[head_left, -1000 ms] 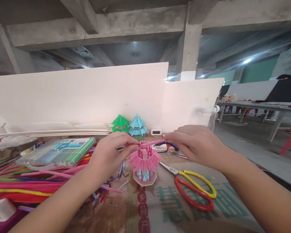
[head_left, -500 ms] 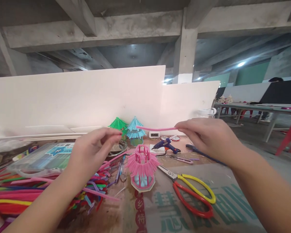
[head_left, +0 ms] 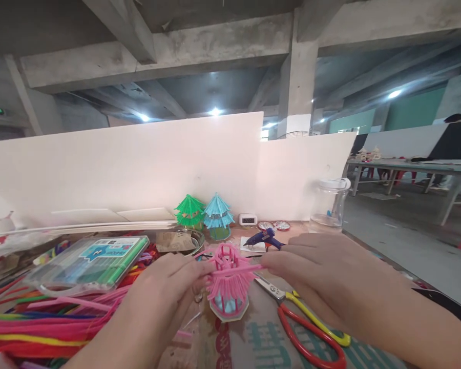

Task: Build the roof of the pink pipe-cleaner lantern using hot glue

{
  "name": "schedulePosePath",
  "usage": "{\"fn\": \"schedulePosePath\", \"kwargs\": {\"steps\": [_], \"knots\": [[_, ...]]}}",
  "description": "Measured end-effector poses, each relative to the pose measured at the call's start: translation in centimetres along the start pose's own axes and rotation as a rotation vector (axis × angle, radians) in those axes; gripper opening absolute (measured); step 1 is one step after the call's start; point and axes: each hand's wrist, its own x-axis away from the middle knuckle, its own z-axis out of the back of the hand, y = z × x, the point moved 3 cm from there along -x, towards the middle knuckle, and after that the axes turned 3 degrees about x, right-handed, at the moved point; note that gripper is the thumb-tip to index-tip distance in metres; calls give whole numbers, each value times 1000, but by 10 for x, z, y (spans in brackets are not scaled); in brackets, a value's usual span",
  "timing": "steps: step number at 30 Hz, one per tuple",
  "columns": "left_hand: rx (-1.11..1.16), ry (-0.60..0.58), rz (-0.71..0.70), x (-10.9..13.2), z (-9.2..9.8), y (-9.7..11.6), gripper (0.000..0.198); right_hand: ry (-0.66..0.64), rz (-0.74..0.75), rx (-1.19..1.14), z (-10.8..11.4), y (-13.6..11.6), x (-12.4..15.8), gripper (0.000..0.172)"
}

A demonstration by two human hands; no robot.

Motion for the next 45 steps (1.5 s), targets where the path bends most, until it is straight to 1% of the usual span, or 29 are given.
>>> {"fn": "schedulePosePath", "kwargs": {"steps": [2,3,5,7,9,11,13,15,16,18,20,21,23,25,28,30,32,35,38,42,45], "knots": [[-16,-8,1,-4,-3,-3,29,-62,-36,1,-6,-1,-6,23],[-18,-28,3,-5,-6,-5,28,-62,-39,14,-9,-4,-10,24],[-15,-65,27,-7,-14,-9,25,-105,-12,73,-22,-11,-18,25],[-34,-73,66,-3,-22,-13,24,-102,-14,118,-33,-17,-24,24],[-45,-89,96,4,-30,-15,27,-121,-25,99,-43,-18,-26,20],[-57,-118,149,10,-33,-14,27,-127,-14,69,-48,-15,-25,18],[-68,-148,154,10,-31,-12,27,-107,8,50,-51,-9,-23,20],[-76,-217,169,4,-26,-12,24,-56,0,27,-53,-3,-21,22],[-77,-223,176,-2,-21,-13,23,-17,-18,16,-54,0,-21,22],[-71,-283,229,-14,-12,-17,23,82,-61,-4,-54,5,-23,21],[5,-335,264,-26,-3,-22,23,120,-94,-11,-56,6,-28,20],[45,-314,285,-32,1,-26,23,112,-108,-4,-56,5,-32,20],[53,-258,293,-39,8,-32,25,88,-147,44,-55,3,-40,20],[75,-232,266,-40,11,-38,26,68,-211,139,-50,0,-47,20],[167,-223,200,-37,10,-43,24,-7,-313,240,-42,-8,-55,20],[224,-195,180,-36,8,-44,25,-56,-359,184,-37,-14,-58,20],[243,-152,181,-36,4,-42,24,-69,-380,54,-34,-20,-59,21],[204,-129,173,-38,-1,-33,23,-36,-382,-104,-30,-26,-58,23],[185,-131,169,-40,-2,-24,24,14,-373,-169,-27,-26,-53,26],[187,-157,206,-41,3,-19,23,107,-247,-182,-26,-22,-42,26],[141,-189,219,-42,-1,-16,20,209,-181,-207,-27,-16,-35,25]]}}
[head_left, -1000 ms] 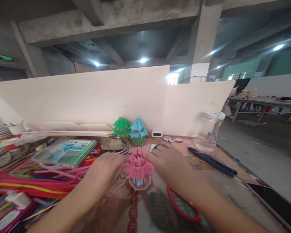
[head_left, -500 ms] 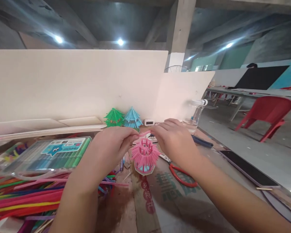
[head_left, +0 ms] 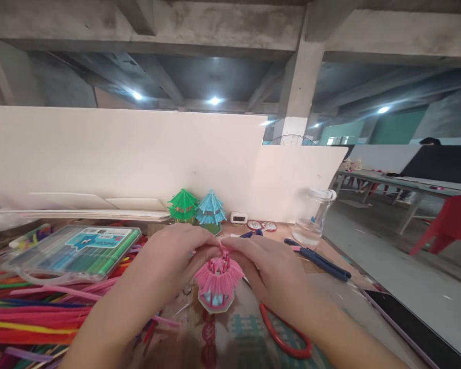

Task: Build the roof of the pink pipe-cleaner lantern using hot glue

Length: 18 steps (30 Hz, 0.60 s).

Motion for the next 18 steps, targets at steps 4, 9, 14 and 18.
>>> {"fn": "schedulePosePath", "kwargs": {"steps": [4,9,14,18], "knots": [[-10,15,-44,1,-14,3,20,86,22,-66,-3,6,6,22],[55,-9,-82,5,-28,-2,17,-1,-33,-63,-13,9,16,18],[70,-71,-57,2,-33,-6,18,-100,-37,-55,-19,16,25,18],[-4,-92,-20,-1,-32,-10,22,-79,-79,-41,-16,23,27,14]]}}
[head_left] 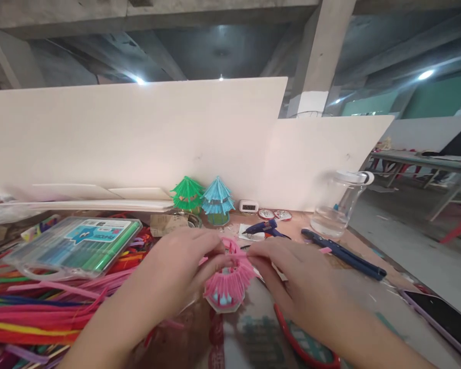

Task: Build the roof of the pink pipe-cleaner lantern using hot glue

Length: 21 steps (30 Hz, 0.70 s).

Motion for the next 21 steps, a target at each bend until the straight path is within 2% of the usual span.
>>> {"fn": "schedulePosePath", "kwargs": {"steps": [4,6,8,10,13,16,18,21], "knots": [[96,-45,25,1,9,-1,25,-4,-40,18,6,6,3,12],[271,-124,-8,2,14,4,29,10,-60,39,10,9,6,9],[455,-240,-52,4,15,11,24,24,-86,55,14,13,7,7],[518,-275,-65,6,14,16,19,32,-109,60,17,16,7,5],[449,-128,19,3,9,10,34,37,-105,48,16,17,6,6],[413,3,93,-2,-1,1,25,37,-82,32,11,15,7,7],[401,29,89,-7,-8,0,16,38,-54,14,6,12,8,8],[352,30,67,-11,-14,2,16,16,-28,-30,1,9,9,10]]}}
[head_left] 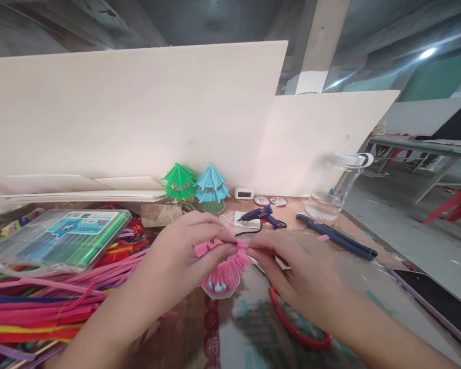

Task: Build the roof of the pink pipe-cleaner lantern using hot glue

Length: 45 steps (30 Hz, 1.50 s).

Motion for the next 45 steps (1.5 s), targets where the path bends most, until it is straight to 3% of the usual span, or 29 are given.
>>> {"fn": "schedulePosePath", "kwargs": {"steps": [11,17,21,24,29,33,39,45], "knots": [[-248,1,-100,18,-4,-12,23,-163,135,106,-11,-5,-3,26],[-220,51,-93,17,6,-20,23,14,7,146,7,16,-4,16],[-175,-3,-3,17,8,-36,30,108,-116,218,27,31,-6,14],[-137,-39,34,16,6,-44,33,112,-128,193,31,33,-7,12],[-149,38,51,14,4,-43,28,14,-48,105,15,24,-7,15],[-99,-9,49,15,1,-44,25,-74,-19,125,-2,17,-4,17],[37,-147,132,19,-11,-55,52,-109,-2,3,-19,13,0,18],[127,-144,247,17,-29,-50,66,-82,-4,-98,-28,16,6,20]]}}
